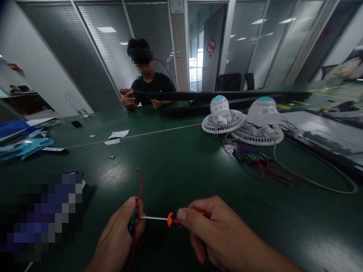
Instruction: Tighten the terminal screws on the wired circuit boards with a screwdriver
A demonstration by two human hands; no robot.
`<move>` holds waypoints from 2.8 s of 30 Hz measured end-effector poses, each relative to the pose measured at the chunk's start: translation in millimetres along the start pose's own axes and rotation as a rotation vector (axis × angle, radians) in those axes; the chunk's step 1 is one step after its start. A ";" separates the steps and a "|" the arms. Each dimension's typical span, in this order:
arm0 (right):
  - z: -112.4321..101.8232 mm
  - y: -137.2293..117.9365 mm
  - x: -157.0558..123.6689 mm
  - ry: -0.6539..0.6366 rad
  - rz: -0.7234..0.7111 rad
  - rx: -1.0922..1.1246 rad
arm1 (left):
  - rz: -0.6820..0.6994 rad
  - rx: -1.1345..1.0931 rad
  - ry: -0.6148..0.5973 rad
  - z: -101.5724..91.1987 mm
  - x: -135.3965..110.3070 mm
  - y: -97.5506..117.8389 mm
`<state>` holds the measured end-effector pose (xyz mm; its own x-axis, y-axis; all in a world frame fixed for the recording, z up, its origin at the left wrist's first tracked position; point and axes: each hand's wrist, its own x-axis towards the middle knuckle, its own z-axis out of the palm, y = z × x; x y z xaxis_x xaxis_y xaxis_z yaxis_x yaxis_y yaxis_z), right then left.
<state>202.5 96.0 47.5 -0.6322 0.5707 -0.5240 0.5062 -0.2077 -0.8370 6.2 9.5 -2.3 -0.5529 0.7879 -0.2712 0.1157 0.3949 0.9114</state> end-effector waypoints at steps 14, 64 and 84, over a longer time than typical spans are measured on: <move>0.6 6.1 2.1 0.017 -0.043 0.030 | -0.126 -0.173 0.146 9.4 -7.1 7.6; 4.5 1.4 -1.5 0.081 -0.131 -0.113 | -0.006 -0.178 0.068 5.6 -2.3 -1.8; 2.3 3.8 -3.0 0.081 -0.114 -0.091 | 0.052 -0.109 -0.075 2.1 -3.6 5.1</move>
<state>205.0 91.7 45.4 -0.6410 0.6497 -0.4088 0.4871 -0.0673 -0.8708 10.5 9.7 2.7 -0.4844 0.8408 -0.2417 0.0500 0.3024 0.9519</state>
